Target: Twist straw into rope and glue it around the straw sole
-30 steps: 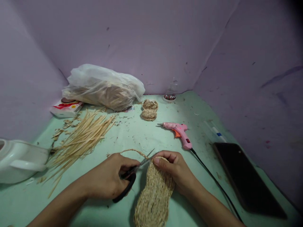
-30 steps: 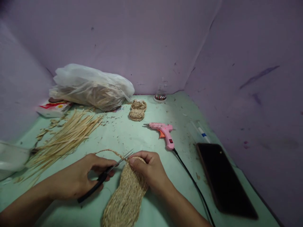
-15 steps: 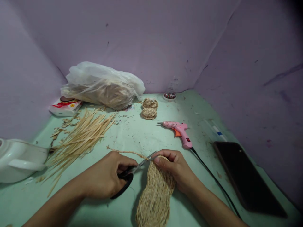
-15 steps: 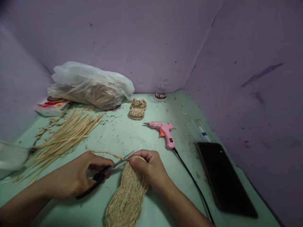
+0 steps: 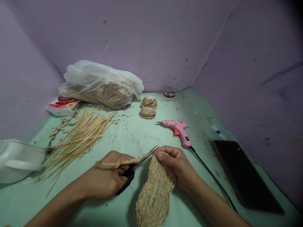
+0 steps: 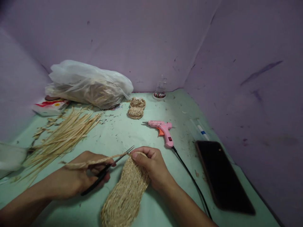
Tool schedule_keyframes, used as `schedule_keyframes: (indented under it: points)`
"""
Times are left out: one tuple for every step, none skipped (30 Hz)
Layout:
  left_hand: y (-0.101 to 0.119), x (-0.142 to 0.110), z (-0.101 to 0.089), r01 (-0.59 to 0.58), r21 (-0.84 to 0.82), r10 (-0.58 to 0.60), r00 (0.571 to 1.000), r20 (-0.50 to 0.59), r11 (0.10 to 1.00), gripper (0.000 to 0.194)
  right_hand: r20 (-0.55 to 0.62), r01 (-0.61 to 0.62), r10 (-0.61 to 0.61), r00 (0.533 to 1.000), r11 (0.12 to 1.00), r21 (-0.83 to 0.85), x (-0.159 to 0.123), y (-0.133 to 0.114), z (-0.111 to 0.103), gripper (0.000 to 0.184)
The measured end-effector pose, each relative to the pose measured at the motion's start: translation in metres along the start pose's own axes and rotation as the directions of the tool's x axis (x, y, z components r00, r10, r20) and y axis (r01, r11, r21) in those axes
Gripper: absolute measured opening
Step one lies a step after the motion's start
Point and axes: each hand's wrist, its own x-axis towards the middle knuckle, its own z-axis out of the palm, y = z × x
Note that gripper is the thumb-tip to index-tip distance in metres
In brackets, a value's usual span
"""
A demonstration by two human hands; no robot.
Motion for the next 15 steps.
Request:
schedule_keyframes:
  points:
    - [-0.0005, -0.0003, 0.0011, 0.000, 0.072, 0.004, 0.999, -0.052, 0.997, 0.036, 0.013, 0.010, -0.009, 1.000, 1.000, -0.010, -0.0006, 0.0002, 0.0004, 0.023]
    - [-0.0005, -0.0006, 0.0023, 0.001, 0.137, 0.012, 0.996, -0.094, 0.991, 0.043, 0.032, 0.020, -0.019, 0.999, 1.000, -0.023, -0.0013, 0.0005, 0.0009, 0.021]
    - [-0.0001, -0.0007, 0.0034, -0.002, 0.178, 0.023, 0.993, -0.115, 0.984, 0.048, 0.056, 0.031, -0.028, 0.998, 0.999, -0.042, -0.0021, 0.0008, 0.0015, 0.020]
    - [0.0009, -0.0006, 0.0044, -0.026, 0.183, 0.048, 0.992, -0.116, 0.983, 0.050, 0.077, 0.043, -0.038, 0.996, 0.997, -0.063, -0.0027, 0.0011, 0.0022, 0.019]
    - [0.0021, -0.0005, 0.0052, -0.060, 0.174, 0.079, 0.991, -0.105, 0.983, 0.049, 0.094, 0.057, -0.049, 0.994, 0.995, -0.086, -0.0033, 0.0015, 0.0027, 0.018]
    - [0.0036, -0.0002, 0.0056, -0.090, 0.161, 0.106, 0.990, -0.094, 0.983, 0.046, 0.106, 0.068, -0.057, 0.993, 0.992, -0.104, -0.0037, 0.0018, 0.0031, 0.017]
    - [0.0050, 0.0001, 0.0056, -0.111, 0.147, 0.123, 0.989, -0.079, 0.983, 0.043, 0.113, 0.075, -0.062, 0.992, 0.990, -0.119, -0.0039, 0.0021, 0.0032, 0.016]
    - [0.0062, 0.0003, 0.0054, -0.118, 0.136, 0.127, 0.990, -0.067, 0.984, 0.041, 0.116, 0.079, -0.064, 0.991, 0.989, -0.127, -0.0041, 0.0023, 0.0031, 0.015]
    - [0.0069, 0.0004, 0.0049, -0.113, 0.129, 0.122, 0.991, -0.062, 0.985, 0.038, 0.118, 0.081, -0.065, 0.991, 0.988, -0.130, -0.0041, 0.0024, 0.0029, 0.015]
    - [0.0071, 0.0003, 0.0044, -0.103, 0.127, 0.111, 0.992, -0.059, 0.987, 0.035, 0.118, 0.081, -0.065, 0.991, 0.988, -0.131, -0.0041, 0.0025, 0.0025, 0.015]
    - [0.0069, 0.0002, 0.0038, -0.090, 0.129, 0.098, 0.993, -0.059, 0.988, 0.033, 0.115, 0.079, -0.064, 0.991, 0.989, -0.129, -0.0041, 0.0025, 0.0021, 0.016]
    - [0.0062, -0.0001, 0.0033, -0.079, 0.132, 0.088, 0.994, -0.060, 0.988, 0.031, 0.106, 0.075, -0.061, 0.993, 0.989, -0.128, -0.0040, 0.0024, 0.0017, 0.017]
    - [0.0054, -0.0005, 0.0028, -0.074, 0.136, 0.083, 0.995, -0.063, 0.988, 0.030, 0.094, 0.067, -0.055, 0.994, 0.990, -0.127, -0.0040, 0.0024, 0.0014, 0.019]
    - [0.0046, -0.0008, 0.0025, -0.072, 0.138, 0.081, 0.995, -0.062, 0.988, 0.029, 0.081, 0.057, -0.047, 0.996, 0.990, -0.126, -0.0039, 0.0023, 0.0012, 0.020]
    - [0.0040, -0.0010, 0.0022, -0.071, 0.141, 0.080, 0.995, -0.060, 0.987, 0.028, 0.069, 0.046, -0.038, 0.997, 0.991, -0.126, -0.0039, 0.0022, 0.0011, 0.021]
